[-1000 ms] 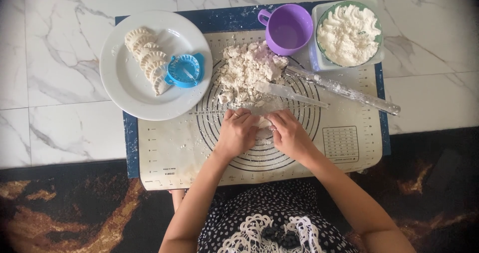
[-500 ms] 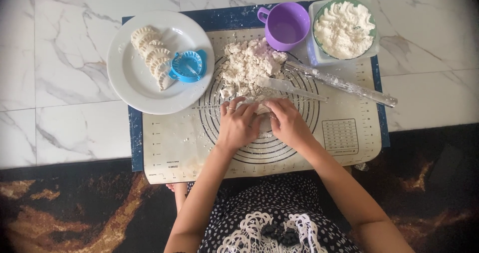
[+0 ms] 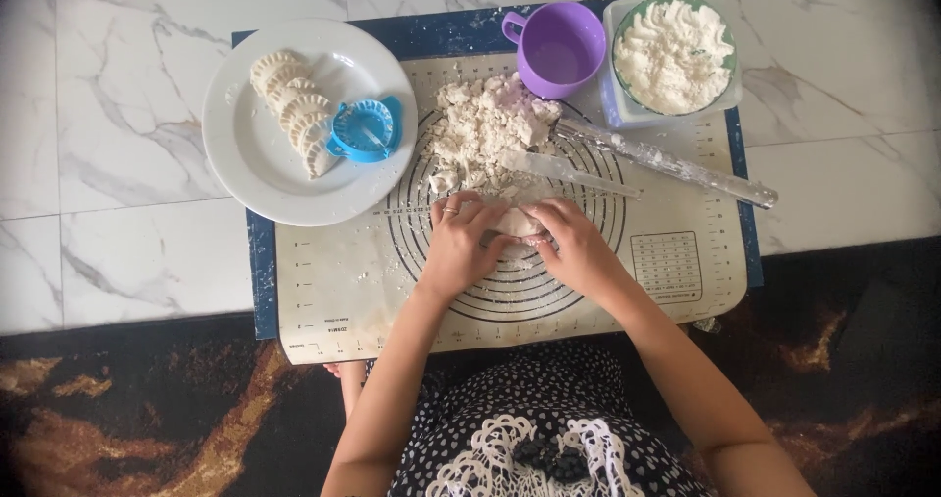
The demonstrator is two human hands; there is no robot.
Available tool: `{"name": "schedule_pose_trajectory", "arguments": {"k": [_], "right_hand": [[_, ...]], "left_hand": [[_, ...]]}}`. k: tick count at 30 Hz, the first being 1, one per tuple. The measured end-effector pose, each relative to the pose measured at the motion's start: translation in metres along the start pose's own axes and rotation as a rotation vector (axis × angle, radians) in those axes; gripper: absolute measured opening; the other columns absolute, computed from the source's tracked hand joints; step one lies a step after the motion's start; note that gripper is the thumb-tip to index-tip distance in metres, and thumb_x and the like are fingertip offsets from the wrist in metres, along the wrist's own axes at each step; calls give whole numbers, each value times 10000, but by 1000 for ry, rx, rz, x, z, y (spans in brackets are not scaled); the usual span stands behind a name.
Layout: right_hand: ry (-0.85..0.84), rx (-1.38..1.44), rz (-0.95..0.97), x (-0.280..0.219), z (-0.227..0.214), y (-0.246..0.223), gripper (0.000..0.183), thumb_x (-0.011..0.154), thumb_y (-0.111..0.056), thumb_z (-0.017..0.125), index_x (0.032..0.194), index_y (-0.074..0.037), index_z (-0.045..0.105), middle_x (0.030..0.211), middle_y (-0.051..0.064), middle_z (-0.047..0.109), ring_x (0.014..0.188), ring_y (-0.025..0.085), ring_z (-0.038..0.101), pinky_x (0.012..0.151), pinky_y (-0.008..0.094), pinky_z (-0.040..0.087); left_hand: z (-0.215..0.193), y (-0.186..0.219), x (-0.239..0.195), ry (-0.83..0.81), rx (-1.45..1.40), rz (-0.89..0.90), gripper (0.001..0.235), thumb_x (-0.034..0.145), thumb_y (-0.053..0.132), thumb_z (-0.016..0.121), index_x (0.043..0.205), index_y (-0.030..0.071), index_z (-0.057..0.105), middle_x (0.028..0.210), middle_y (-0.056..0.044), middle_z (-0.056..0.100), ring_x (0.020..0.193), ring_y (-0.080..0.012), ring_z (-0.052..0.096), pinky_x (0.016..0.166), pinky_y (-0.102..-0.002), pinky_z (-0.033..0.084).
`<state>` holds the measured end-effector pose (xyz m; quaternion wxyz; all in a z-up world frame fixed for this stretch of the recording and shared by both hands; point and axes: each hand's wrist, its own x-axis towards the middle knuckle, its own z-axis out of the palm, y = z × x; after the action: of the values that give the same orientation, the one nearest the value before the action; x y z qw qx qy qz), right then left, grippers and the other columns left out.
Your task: Kneading and shaping small portions of dough on a silicone mat in preparation for making dumplings.
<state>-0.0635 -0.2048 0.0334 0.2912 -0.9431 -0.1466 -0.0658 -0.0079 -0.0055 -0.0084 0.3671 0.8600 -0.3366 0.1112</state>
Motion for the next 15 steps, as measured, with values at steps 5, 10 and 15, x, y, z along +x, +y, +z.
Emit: {"name": "schedule_pose_trajectory", "arguments": {"k": [5,10,15], "right_hand": [[-26,10,-2,7,2,4,436,783,81,676,1204,-24,637,1099,161,657,1066,338,675,849,399,614],[70,52,-76,7,13,22,437,710,103,686,1129,-19,656,1026,133,650,996,323,672,818,398,596],[104,58,-71,8,18,25,418,697,98,652,1095,-26,675,995,110,647,952,286,659,805,367,585]], "left_hand": [[3,0,5,-18,-35,-42,375,726,262,870,1059,124,766,829,-47,706,1071,-291,615,939,-457,391],[14,-3,7,20,1,-41,350,689,227,867,1012,140,762,776,-15,678,996,-256,628,914,-436,403],[20,-6,6,38,53,-27,318,679,211,853,972,145,750,763,-14,663,979,-243,635,941,-453,394]]}}
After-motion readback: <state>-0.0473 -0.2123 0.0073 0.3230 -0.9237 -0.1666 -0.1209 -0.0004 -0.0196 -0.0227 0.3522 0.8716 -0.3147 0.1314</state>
